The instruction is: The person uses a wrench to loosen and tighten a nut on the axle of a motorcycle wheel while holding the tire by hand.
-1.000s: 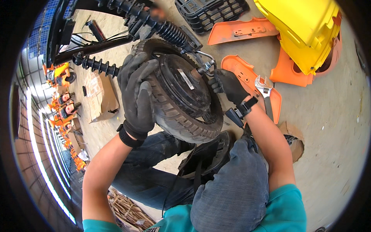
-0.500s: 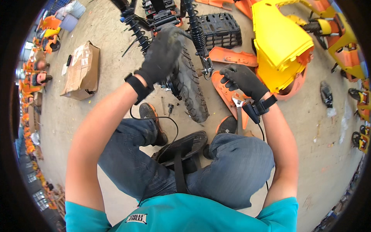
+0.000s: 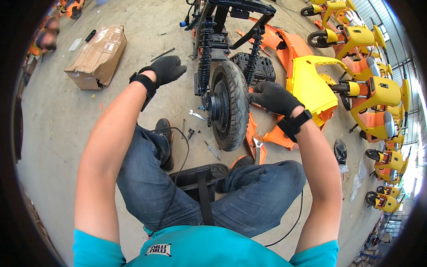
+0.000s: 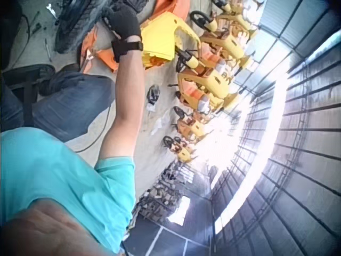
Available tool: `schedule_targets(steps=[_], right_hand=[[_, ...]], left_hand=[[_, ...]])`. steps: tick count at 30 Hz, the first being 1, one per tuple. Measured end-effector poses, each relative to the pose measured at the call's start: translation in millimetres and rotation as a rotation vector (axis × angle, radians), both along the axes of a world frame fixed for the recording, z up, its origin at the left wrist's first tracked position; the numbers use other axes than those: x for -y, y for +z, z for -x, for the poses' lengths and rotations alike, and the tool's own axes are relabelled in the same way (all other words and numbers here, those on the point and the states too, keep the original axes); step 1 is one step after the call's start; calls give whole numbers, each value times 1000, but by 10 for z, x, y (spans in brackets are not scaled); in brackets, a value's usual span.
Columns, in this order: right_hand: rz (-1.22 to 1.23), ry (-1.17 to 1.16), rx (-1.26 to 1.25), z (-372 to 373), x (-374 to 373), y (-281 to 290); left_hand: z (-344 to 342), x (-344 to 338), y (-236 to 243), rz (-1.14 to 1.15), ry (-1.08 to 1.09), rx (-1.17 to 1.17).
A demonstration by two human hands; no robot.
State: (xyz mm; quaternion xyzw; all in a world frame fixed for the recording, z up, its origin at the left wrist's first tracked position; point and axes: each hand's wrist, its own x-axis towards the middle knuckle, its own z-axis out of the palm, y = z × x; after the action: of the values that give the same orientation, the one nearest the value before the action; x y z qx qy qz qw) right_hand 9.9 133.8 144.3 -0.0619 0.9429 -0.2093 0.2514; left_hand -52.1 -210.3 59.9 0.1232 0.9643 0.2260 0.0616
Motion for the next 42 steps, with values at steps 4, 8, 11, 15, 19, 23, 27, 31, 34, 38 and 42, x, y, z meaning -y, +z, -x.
schedule_targets(steps=[4, 8, 11, 15, 19, 23, 27, 31, 34, 38, 42], right_hand=[[-168, 197, -40, 170, 0, 28], [-138, 74, 61, 265, 247, 270], [-145, 149, -33, 290, 325, 164], [-216, 294, -354, 270, 129, -276], [-86, 205, -266, 213, 219, -536], [-3, 174, -476, 96, 166, -869], [-38, 110, -346, 88, 194, -786], [40, 156, -493, 93, 81, -965], [91, 165, -407, 134, 141, -899], [53, 226, -563, 156, 48, -1056], [26, 253, -576, 144, 91, -990]], left_hand=[[70, 204, 11, 49, -10, 181], [143, 388, -72, 51, 1, 141], [116, 475, -235, 37, 21, 34], [58, 366, -101, 53, -7, 117], [14, 353, -96, 45, 15, 127], [15, 362, -146, 100, 10, 181], [56, 391, -290, 139, 35, 163], [57, 295, -241, 151, 27, 182], [65, 245, -222, 196, 16, 235], [34, 188, -305, 228, -23, 121], [0, 10, -142, 295, 2, 286]])
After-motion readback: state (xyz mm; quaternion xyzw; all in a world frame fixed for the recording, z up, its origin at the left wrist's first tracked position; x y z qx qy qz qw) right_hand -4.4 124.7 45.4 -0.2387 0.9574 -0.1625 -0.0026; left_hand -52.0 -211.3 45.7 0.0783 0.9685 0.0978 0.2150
